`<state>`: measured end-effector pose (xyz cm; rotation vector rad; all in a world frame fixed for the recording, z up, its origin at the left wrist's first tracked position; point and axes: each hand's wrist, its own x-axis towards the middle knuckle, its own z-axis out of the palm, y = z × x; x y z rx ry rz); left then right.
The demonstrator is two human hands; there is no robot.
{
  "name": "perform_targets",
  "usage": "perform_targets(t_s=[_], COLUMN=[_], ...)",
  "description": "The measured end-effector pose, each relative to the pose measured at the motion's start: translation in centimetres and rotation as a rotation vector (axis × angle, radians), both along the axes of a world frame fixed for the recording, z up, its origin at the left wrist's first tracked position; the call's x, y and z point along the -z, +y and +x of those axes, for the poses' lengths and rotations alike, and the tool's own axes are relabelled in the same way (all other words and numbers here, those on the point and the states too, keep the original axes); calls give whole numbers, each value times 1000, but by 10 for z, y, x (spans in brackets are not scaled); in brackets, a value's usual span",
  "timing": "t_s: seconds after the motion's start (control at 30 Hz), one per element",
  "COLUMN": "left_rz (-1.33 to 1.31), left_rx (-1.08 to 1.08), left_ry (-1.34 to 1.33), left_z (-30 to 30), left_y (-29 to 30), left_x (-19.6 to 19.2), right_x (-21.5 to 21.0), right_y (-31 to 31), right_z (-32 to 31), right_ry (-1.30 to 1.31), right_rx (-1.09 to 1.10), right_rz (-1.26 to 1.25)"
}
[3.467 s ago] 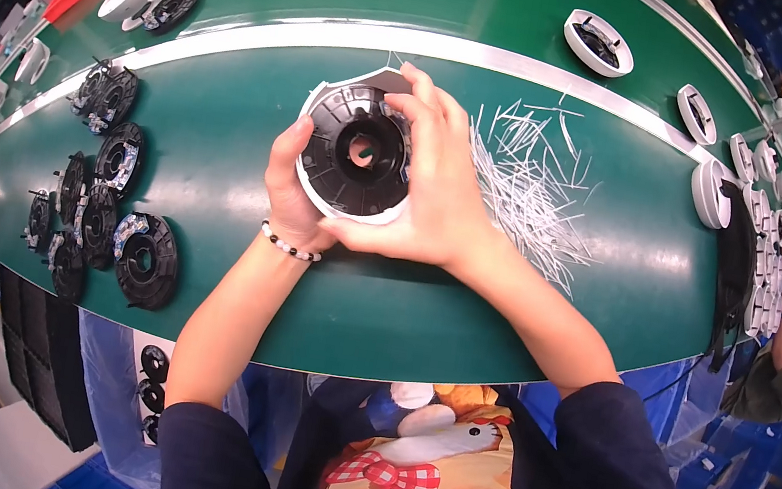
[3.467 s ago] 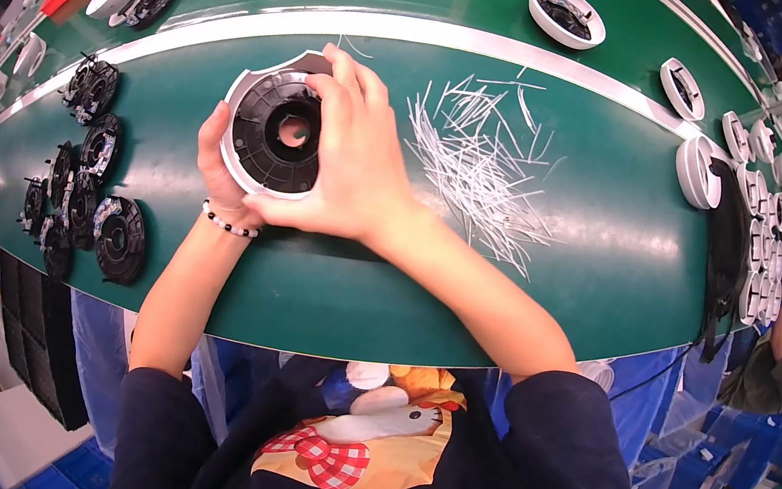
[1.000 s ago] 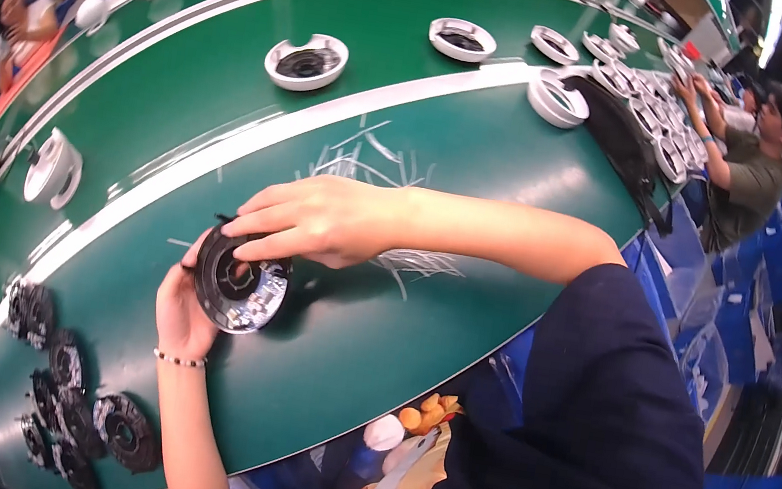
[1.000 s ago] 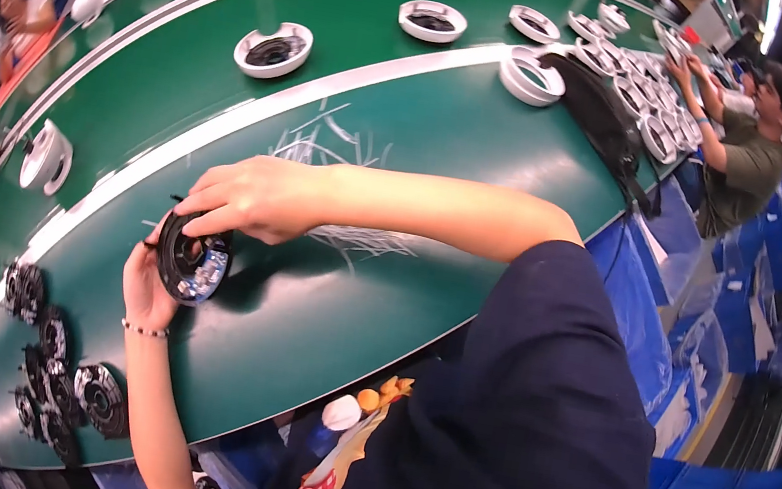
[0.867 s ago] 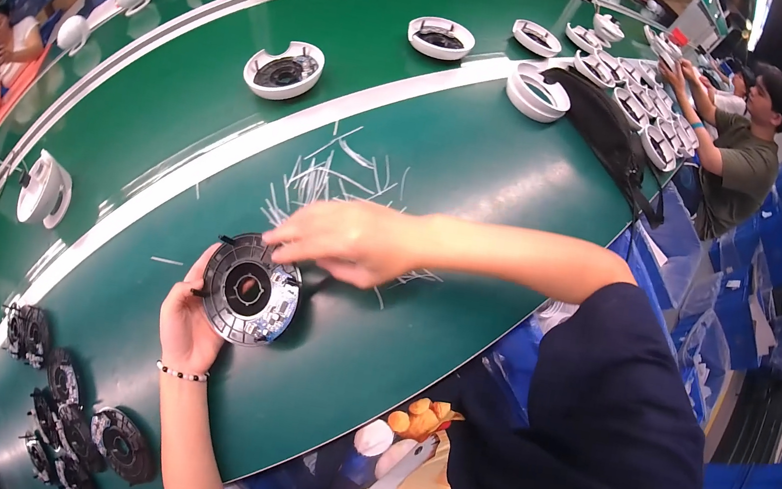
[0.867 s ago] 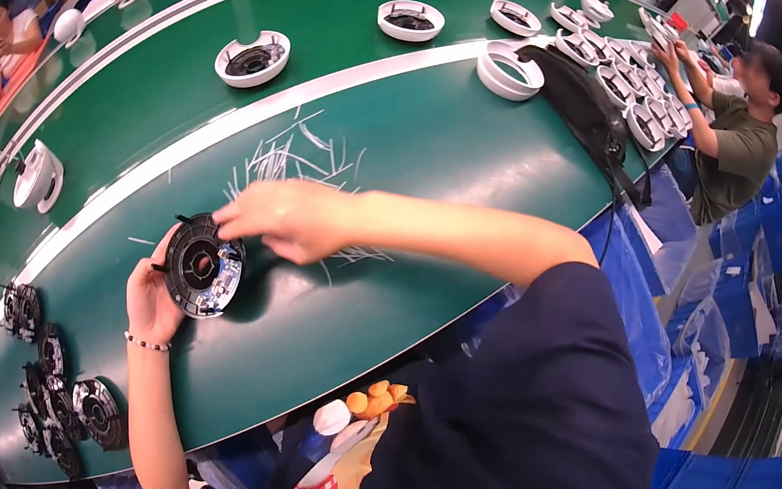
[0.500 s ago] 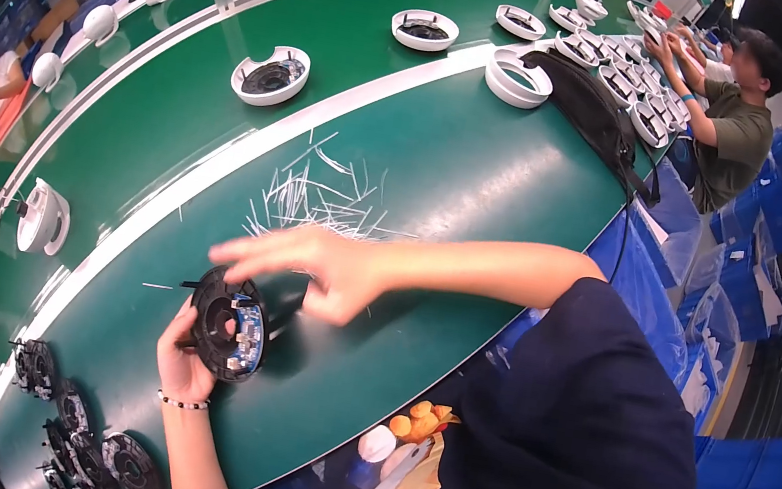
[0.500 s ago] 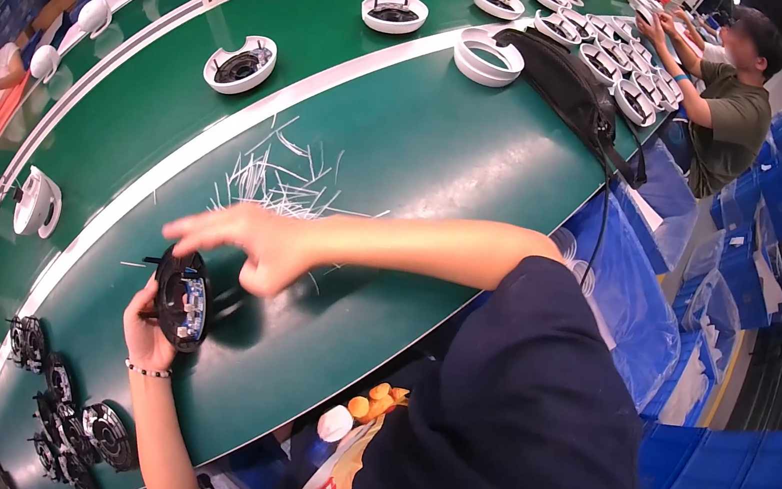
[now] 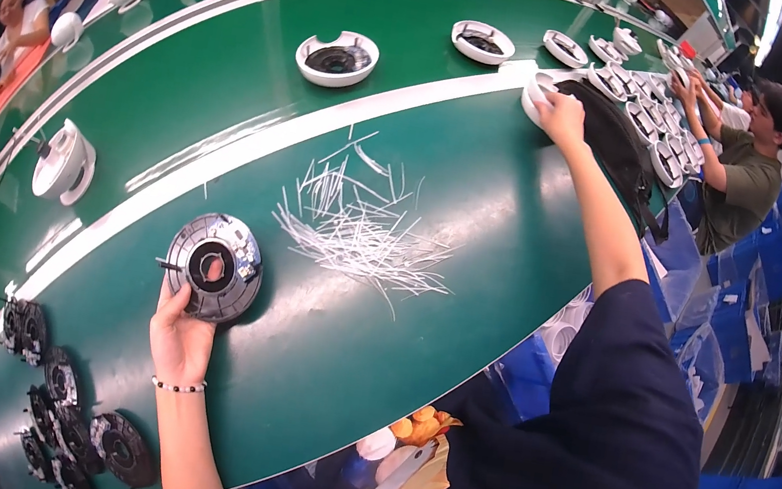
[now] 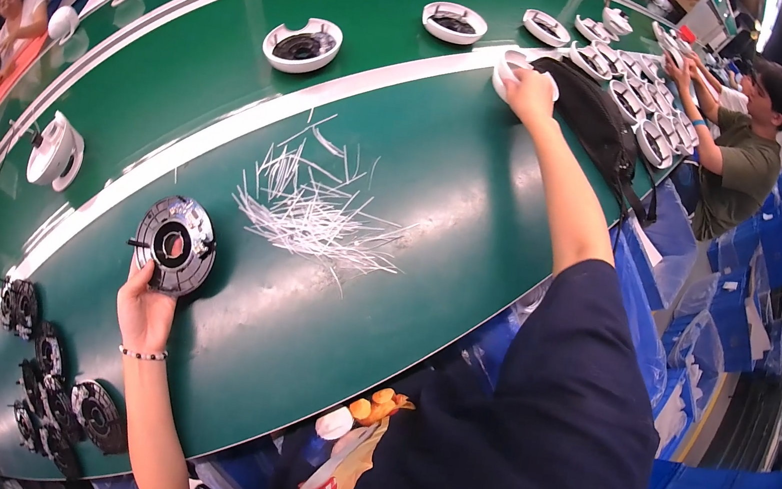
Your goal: Assembling electronic circuit boards into plastic housings and organizing them on an assembly line.
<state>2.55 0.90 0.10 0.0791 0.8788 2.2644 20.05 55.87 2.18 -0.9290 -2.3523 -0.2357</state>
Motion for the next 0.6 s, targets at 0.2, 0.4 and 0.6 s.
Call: perform_targets(t_s=[0.2, 0.4, 0.6], left_rz=[-14, -30, 1], left_rx=[-116, -143, -138], left_ry=[19, 148, 189], left_z=[-3, 5, 10], left_y=[-13, 0, 0], left_x=[6, -5, -10], right_x=[-27, -4, -13], right_y=[-151, -204, -200], right_z=[-5, 38, 24], right_ry=[77, -100, -147], right_rx=[-409, -558, -352], right_rz=[-212, -301, -53])
